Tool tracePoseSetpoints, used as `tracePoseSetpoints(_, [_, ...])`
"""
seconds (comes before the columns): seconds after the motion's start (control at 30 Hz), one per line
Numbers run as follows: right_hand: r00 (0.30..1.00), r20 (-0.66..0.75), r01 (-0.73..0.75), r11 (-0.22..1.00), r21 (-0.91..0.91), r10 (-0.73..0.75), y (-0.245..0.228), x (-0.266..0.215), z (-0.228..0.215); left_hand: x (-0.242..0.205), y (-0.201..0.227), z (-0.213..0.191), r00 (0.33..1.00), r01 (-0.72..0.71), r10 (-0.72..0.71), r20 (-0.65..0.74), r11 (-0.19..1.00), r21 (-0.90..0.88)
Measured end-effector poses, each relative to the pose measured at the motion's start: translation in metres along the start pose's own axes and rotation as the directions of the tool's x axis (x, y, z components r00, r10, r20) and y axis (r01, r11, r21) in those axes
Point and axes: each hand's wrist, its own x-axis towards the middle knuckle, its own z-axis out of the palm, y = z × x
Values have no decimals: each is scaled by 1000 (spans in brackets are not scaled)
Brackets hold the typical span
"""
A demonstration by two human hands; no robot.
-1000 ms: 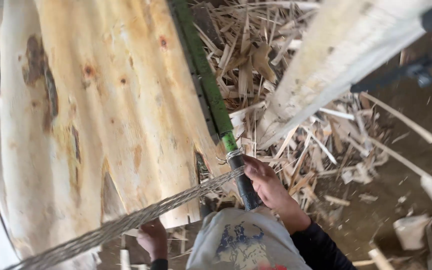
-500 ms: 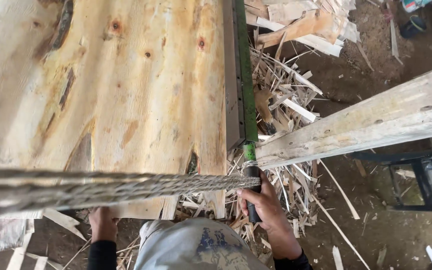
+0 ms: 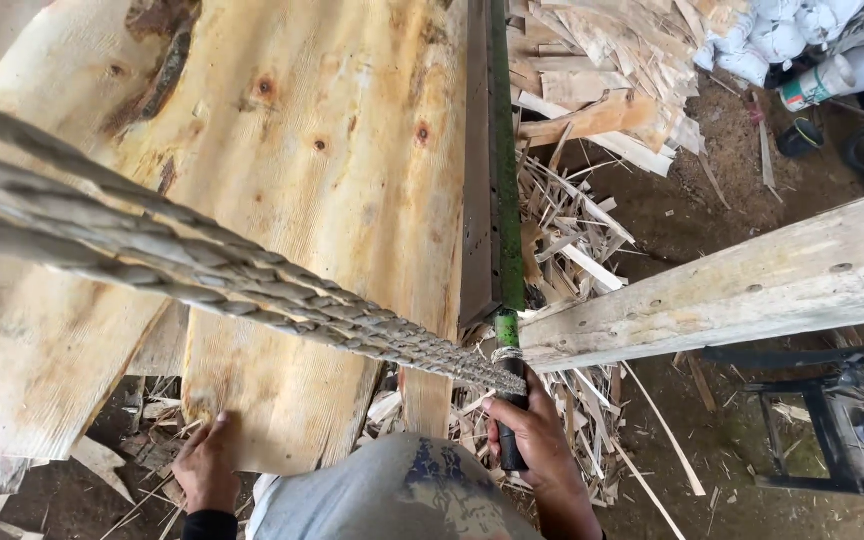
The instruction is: Cutting and sorting wood strips using a manual lever blade.
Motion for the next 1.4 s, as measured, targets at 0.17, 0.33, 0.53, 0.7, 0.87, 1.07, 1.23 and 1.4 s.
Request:
tracePoseSetpoints(0.17, [1000, 9, -15, 1000, 9, 15, 3, 4, 2, -2, -4, 2, 969, 196, -231, -84, 934, -298])
tracePoseSetpoints(0.33, [1000, 4, -12, 999, 29, 12, 0, 2, 0, -3, -6, 9, 991, 87, -121, -60, 910, -405])
tracePoseSetpoints(0.53, [1000, -5, 18, 999, -29, -18, 4, 0, -2, 13, -32, 18, 996, 4, -43, -78, 897, -441])
tracePoseSetpoints(0.7, [1000, -2, 21, 1000, -19, -21, 5, 4, 0, 16, -24, 19, 988, 102, -141, -55, 891, -443])
tracePoseSetpoints(0.87, [1000, -14, -21, 999, -46, 20, 2, 1, 5, 23, -23, 14, 982, 124, -167, -82, 917, -380])
tracePoseSetpoints(1.07, [999, 42, 35, 999, -5, -35, 9, 8, -5, 26, -26, 3, 985, 168, -169, 39, 986, 24])
tracePoseSetpoints(1.23, [989, 136, 57, 998, -27, -53, 7, 12, -28, 33, -26, 17, 981, 118, -128, 146, 990, 72])
tracePoseSetpoints(1.4, [993, 120, 14, 995, -96, -3, 15, 19, -50, 28, -27, 19, 948, 227, -222, 230, 974, 5])
